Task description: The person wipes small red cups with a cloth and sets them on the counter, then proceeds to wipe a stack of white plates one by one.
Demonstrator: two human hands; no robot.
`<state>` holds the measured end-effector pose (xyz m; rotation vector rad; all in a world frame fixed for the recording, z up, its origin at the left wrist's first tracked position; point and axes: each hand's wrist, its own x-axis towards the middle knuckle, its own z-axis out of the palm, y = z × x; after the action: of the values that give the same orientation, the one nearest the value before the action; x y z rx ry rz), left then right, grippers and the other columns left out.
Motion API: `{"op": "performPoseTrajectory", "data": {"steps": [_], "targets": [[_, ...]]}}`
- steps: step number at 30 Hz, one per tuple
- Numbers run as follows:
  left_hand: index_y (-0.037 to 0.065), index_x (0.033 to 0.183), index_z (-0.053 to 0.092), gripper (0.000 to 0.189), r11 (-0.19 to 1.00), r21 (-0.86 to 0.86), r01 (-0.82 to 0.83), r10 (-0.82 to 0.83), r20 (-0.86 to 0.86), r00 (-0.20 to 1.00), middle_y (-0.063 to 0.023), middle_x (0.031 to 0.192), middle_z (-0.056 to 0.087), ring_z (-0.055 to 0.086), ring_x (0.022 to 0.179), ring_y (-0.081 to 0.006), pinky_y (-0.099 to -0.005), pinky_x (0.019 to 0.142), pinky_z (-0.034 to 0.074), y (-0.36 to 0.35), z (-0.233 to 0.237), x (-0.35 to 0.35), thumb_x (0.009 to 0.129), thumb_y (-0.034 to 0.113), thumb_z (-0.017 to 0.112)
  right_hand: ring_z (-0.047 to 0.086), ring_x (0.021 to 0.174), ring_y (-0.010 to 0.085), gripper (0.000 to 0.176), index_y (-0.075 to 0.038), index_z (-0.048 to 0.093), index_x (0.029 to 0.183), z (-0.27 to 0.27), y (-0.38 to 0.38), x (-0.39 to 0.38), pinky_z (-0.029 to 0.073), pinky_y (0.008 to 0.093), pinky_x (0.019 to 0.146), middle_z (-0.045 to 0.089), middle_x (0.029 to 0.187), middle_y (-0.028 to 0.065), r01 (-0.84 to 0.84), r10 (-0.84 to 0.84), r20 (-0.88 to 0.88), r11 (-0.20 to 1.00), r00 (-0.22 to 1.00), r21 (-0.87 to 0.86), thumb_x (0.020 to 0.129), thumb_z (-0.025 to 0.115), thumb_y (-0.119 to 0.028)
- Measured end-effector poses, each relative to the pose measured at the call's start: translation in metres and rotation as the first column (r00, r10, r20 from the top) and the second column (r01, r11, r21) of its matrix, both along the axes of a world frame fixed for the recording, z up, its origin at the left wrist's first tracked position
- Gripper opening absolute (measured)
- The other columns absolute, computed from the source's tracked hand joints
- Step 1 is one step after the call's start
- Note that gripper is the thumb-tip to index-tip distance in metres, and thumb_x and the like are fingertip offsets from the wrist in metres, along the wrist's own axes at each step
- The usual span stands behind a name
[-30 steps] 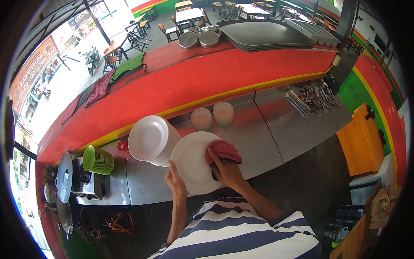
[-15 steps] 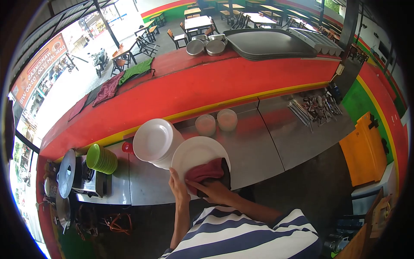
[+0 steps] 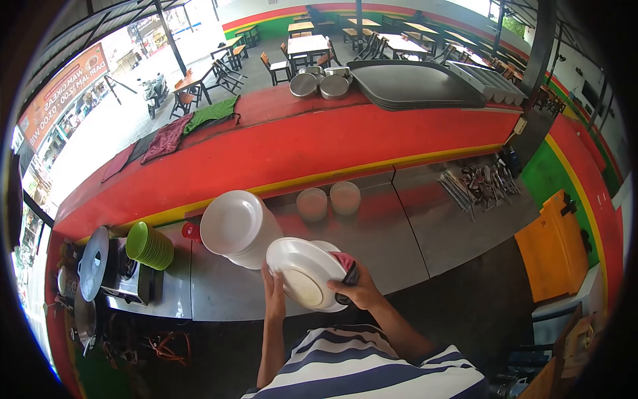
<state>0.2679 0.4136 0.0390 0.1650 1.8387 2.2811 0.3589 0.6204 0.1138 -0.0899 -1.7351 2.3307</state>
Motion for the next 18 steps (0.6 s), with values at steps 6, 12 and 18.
{"op": "performPoseTrajectory", "data": {"steps": [6,12,18], "targets": [[0.001,0.122,0.058,0.044,0.963,0.27,-0.017,-0.007,0.087,0.996,-0.0073,0.107,0.068,0.065,0.091,-0.0124,-0.0289,0.08,0.055,-0.016,0.005,-0.008,0.106,0.038,0.041,0.058,0.114,0.0195,0.06,-0.003,0.052,0.131,-0.009,0.004,-0.001,0.043,0.0339,0.102,0.062,0.121,0.0098,0.245,-0.24,0.051,0.942,0.969,-0.228,0.079,0.081,-0.007],[0.002,0.118,0.062,0.046,0.944,0.327,-0.051,-0.023,0.219,0.975,-0.0075,0.103,0.069,0.066,0.083,-0.0125,-0.0276,0.072,0.056,-0.014,0.014,0.007,0.105,0.041,0.043,0.058,0.112,0.0232,0.056,-0.006,0.055,0.132,-0.018,0.005,-0.011,0.043,0.0351,0.099,0.063,0.121,0.0124,0.508,-0.411,-0.304,0.752,0.859,0.42,0.081,0.078,-0.008],[0.002,0.105,0.066,0.045,0.996,-0.007,0.088,-0.087,0.077,0.993,-0.0035,0.084,0.069,0.062,0.069,-0.0105,-0.027,0.065,0.05,-0.025,0.024,0.016,0.105,0.041,0.044,0.061,0.112,0.0294,0.056,-0.01,0.056,0.136,0.008,-0.001,-0.009,0.043,0.042,0.1,0.064,0.12,0.0155,0.317,0.006,-0.361,0.464,0.932,0.827,0.088,0.07,-0.035]]}}
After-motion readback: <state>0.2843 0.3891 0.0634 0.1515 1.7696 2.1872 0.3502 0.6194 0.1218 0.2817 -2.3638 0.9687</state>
